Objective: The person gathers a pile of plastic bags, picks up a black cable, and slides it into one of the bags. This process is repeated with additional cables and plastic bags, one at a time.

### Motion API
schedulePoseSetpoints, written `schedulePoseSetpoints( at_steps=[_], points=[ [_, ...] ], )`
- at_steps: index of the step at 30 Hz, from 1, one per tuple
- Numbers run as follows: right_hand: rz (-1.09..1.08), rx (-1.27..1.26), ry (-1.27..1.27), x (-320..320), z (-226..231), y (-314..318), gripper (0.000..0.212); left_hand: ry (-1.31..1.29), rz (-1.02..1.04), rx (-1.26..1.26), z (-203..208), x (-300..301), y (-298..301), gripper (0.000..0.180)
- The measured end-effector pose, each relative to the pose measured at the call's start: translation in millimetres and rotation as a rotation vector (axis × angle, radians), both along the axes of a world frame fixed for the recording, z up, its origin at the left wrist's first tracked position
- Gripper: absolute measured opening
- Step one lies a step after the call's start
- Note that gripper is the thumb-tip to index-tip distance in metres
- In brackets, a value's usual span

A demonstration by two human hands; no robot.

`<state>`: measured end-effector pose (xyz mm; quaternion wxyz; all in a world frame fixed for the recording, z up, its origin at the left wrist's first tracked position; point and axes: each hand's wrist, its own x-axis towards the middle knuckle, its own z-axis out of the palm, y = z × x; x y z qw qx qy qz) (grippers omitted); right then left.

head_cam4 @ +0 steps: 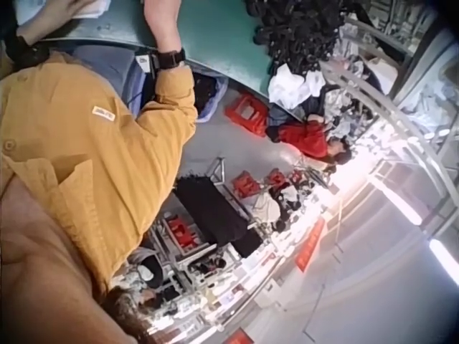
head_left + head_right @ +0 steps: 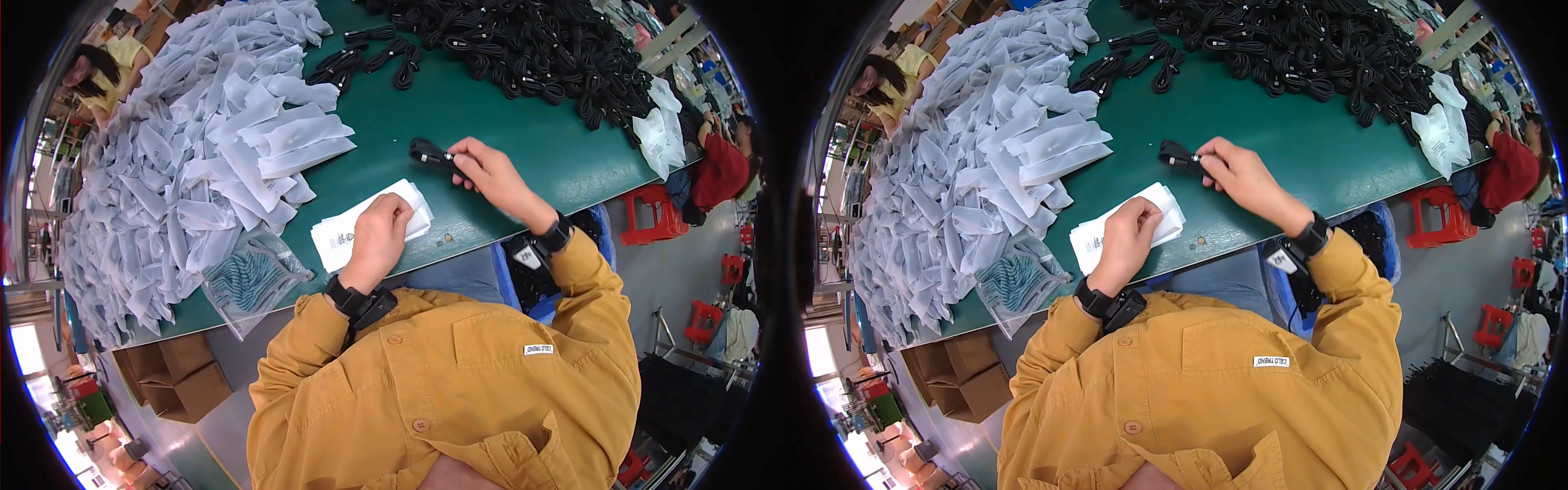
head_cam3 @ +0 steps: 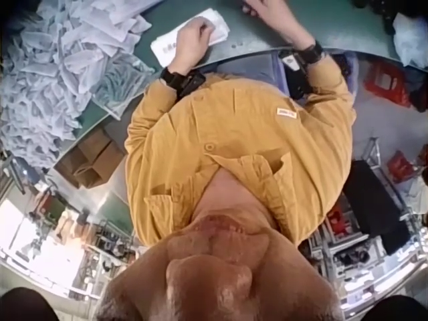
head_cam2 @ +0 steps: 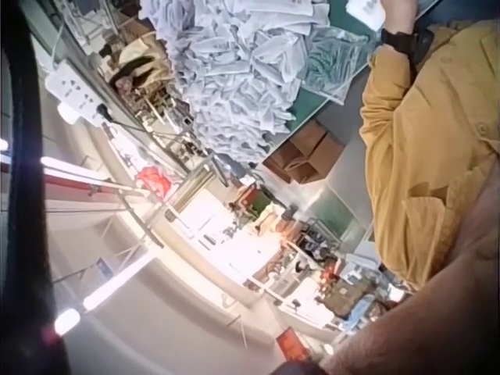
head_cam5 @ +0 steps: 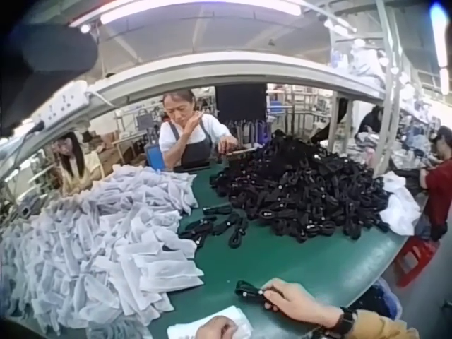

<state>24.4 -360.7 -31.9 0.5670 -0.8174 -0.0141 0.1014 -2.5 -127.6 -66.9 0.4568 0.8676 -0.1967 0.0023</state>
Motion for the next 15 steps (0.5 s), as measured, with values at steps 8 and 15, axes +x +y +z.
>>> schedulePoseSetpoints(
  at_steps=[8, 15],
  points=[
    [0.198, -0.294, -0.596, -41, 8, 2, 0.017, 0.301, 0.079, -0.246, 1, 6, 6, 0.007],
    [0.367, -0.406, -0.653, -41, 0, 0, 0.015, 0.028, -0.026, -0.151, 13, 0, 5, 0.008]
  ],
)
